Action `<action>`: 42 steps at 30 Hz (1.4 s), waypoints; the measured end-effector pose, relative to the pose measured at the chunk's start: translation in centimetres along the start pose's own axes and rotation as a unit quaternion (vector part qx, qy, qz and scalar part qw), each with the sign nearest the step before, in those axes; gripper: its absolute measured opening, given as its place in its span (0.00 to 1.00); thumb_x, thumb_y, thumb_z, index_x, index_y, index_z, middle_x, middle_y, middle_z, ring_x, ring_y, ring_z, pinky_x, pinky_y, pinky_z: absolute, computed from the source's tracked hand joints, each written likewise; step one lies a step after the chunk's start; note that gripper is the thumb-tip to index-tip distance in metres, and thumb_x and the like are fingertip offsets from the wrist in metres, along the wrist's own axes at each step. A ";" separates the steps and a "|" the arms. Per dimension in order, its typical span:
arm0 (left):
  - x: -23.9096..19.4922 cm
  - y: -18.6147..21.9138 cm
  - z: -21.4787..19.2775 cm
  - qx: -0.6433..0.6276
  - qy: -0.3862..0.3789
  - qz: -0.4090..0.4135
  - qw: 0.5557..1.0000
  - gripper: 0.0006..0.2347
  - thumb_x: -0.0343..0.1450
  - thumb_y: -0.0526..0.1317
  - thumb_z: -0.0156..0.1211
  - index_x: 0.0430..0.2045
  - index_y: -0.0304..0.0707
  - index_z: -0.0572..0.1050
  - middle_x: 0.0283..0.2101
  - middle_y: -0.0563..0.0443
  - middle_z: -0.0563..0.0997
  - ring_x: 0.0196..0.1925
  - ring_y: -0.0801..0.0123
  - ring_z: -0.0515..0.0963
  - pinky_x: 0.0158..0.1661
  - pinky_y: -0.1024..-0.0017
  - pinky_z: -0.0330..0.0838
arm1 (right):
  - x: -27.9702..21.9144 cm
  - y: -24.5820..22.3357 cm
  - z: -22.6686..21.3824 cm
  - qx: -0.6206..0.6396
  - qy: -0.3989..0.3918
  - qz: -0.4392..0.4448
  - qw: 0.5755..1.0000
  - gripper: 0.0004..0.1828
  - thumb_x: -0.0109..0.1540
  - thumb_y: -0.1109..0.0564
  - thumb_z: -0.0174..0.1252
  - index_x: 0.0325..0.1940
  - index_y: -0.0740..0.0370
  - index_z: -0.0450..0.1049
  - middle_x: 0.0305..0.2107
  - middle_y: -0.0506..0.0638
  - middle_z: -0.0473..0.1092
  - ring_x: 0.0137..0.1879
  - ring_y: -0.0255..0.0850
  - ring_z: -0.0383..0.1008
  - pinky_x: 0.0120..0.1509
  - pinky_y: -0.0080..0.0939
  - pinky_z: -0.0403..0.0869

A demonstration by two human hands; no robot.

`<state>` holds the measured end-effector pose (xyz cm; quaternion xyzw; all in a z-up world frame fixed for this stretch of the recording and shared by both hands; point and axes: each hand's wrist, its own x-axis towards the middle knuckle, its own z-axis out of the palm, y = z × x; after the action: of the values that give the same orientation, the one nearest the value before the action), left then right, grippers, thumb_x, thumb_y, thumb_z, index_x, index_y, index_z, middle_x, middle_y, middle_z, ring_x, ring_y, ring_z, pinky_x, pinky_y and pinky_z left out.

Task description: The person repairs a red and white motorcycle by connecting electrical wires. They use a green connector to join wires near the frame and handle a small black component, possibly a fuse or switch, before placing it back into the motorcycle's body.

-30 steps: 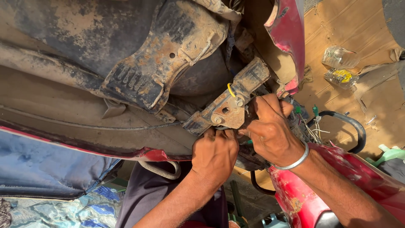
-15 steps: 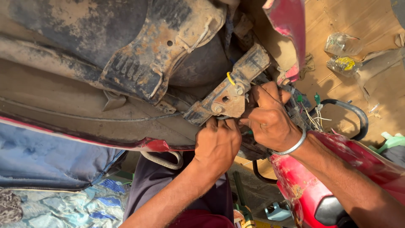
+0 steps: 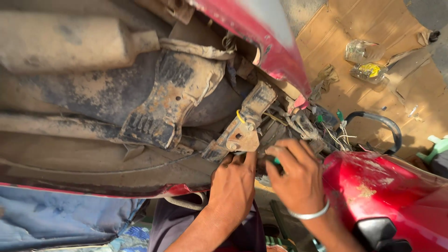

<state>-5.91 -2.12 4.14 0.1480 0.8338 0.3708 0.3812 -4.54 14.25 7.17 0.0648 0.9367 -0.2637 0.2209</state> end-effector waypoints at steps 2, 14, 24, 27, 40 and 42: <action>0.5 0.2 -0.7 -0.019 -0.011 0.007 1.000 0.27 0.57 0.27 0.60 0.54 0.21 0.68 0.33 0.29 0.82 0.38 0.40 0.82 0.40 0.57 0.77 | -0.6 -1.5 0.9 -0.033 0.036 0.009 0.999 0.17 0.51 0.61 0.67 0.43 0.65 0.77 0.40 0.57 0.74 0.47 0.54 0.73 0.55 0.49 0.66; 2.2 1.0 -1.4 -0.086 -0.118 -0.033 0.989 0.26 0.57 0.26 0.57 0.54 0.24 0.69 0.31 0.27 0.81 0.35 0.34 0.81 0.39 0.45 0.73 | -3.8 1.9 7.5 -0.049 0.242 -0.004 0.969 0.15 0.61 0.55 0.65 0.48 0.68 0.78 0.44 0.53 0.76 0.50 0.49 0.75 0.68 0.57 0.59; 3.3 1.8 -1.3 -0.044 -0.184 -0.047 0.981 0.32 0.64 0.29 0.55 0.69 0.37 0.62 0.34 0.30 0.82 0.35 0.36 0.82 0.40 0.47 0.74 | -4.8 5.1 9.5 -0.049 0.291 -0.035 0.955 0.18 0.58 0.52 0.74 0.47 0.61 0.79 0.41 0.48 0.75 0.48 0.47 0.73 0.63 0.57 0.58; 3.3 1.6 -1.0 -0.050 -0.170 -0.026 0.984 0.32 0.63 0.29 0.55 0.67 0.34 0.62 0.35 0.30 0.82 0.36 0.37 0.82 0.40 0.47 0.74 | -4.7 5.5 9.6 -0.038 0.295 -0.039 0.954 0.19 0.58 0.49 0.75 0.46 0.60 0.78 0.37 0.46 0.73 0.46 0.45 0.74 0.60 0.56 0.57; 3.4 1.3 -0.3 -0.008 -0.171 0.001 0.985 0.36 0.57 0.28 0.60 0.65 0.24 0.60 0.44 0.23 0.79 0.43 0.31 0.79 0.43 0.45 0.72 | -3.7 6.5 8.5 -0.044 0.222 -0.103 0.968 0.19 0.60 0.50 0.71 0.48 0.65 0.78 0.34 0.47 0.73 0.41 0.46 0.75 0.51 0.51 0.58; 3.4 1.7 -0.3 -0.019 -0.179 -0.025 0.983 0.36 0.57 0.28 0.59 0.66 0.23 0.59 0.43 0.23 0.79 0.45 0.33 0.79 0.46 0.47 0.72 | -3.5 6.4 8.9 -0.065 0.253 -0.103 0.960 0.18 0.55 0.51 0.70 0.44 0.60 0.78 0.27 0.44 0.69 0.34 0.42 0.71 0.46 0.53 0.57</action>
<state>-8.45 0.65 3.71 0.1838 0.7482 0.3445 0.5365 3.50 15.07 -1.06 0.0181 0.9788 -0.1982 -0.0477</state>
